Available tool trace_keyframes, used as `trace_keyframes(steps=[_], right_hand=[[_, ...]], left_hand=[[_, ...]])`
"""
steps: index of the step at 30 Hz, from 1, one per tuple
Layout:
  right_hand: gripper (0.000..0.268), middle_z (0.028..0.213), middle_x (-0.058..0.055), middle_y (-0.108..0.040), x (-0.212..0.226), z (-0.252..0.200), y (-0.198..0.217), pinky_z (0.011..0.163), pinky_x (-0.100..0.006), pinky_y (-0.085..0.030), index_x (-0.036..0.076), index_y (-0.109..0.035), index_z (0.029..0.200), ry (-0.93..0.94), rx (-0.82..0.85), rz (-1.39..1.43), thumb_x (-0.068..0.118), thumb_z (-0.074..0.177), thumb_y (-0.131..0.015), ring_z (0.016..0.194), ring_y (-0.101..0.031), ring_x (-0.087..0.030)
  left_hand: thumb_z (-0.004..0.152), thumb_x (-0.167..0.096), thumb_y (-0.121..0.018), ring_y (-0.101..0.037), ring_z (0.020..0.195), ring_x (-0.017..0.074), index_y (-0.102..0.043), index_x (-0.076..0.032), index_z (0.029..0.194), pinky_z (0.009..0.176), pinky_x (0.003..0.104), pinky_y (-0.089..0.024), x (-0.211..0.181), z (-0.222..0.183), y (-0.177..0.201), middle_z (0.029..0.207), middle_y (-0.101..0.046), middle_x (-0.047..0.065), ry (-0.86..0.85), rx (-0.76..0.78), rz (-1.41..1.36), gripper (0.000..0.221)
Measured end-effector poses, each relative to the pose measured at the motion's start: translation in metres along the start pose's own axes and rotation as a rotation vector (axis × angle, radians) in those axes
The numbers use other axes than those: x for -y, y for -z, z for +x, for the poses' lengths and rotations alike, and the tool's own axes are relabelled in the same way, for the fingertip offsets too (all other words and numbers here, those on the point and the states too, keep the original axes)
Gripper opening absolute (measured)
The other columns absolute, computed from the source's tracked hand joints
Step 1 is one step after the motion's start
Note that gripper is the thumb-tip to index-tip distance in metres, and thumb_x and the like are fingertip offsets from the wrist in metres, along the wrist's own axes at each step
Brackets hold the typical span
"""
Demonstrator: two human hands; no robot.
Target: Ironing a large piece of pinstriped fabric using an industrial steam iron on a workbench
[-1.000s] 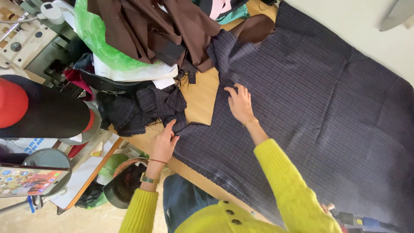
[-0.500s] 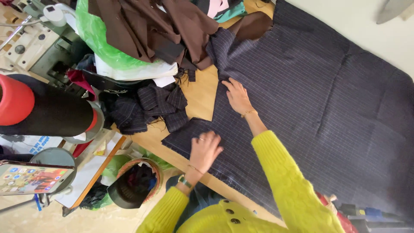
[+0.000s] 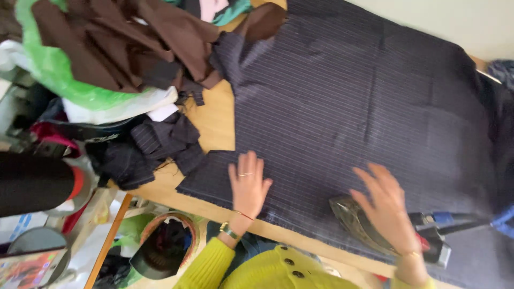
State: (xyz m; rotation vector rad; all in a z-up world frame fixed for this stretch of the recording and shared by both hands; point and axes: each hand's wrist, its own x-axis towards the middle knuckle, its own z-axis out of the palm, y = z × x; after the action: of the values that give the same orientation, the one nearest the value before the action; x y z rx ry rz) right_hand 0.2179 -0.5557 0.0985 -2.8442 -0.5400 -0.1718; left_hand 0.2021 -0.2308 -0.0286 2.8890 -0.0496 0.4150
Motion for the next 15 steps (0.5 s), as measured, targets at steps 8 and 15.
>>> trace_keyframes(steps=[8,15], right_hand=[[0.074,0.126,0.005,-0.065,-0.087,-0.095,0.032,0.112,-0.04,-0.037,0.035,-0.054,0.144,-0.444,0.421,-0.129,0.057,0.077,-0.074,0.126,-0.057,-0.017],[0.055,0.092,0.003,-0.079,-0.083,-0.09,0.016,0.082,-0.039,-0.047,0.024,-0.072,0.113,-0.194,0.259,-0.155,0.061,0.073,-0.081,0.083,-0.071,-0.022]], left_hand=[[0.092,-0.062,-0.056,-0.041,0.146,0.0336,-0.054,-0.03,0.148,0.107,0.074,-0.03,-0.019,-0.019,-0.032,0.16,-0.047,0.004,-0.159,0.015,-0.052,0.065],[0.104,-0.05,-0.047,-0.045,0.143,0.0506,-0.057,-0.018,0.148,0.102,0.083,-0.035,0.025,-0.032,-0.027,0.161,-0.049,0.01,0.167,-0.094,0.184,0.056]])
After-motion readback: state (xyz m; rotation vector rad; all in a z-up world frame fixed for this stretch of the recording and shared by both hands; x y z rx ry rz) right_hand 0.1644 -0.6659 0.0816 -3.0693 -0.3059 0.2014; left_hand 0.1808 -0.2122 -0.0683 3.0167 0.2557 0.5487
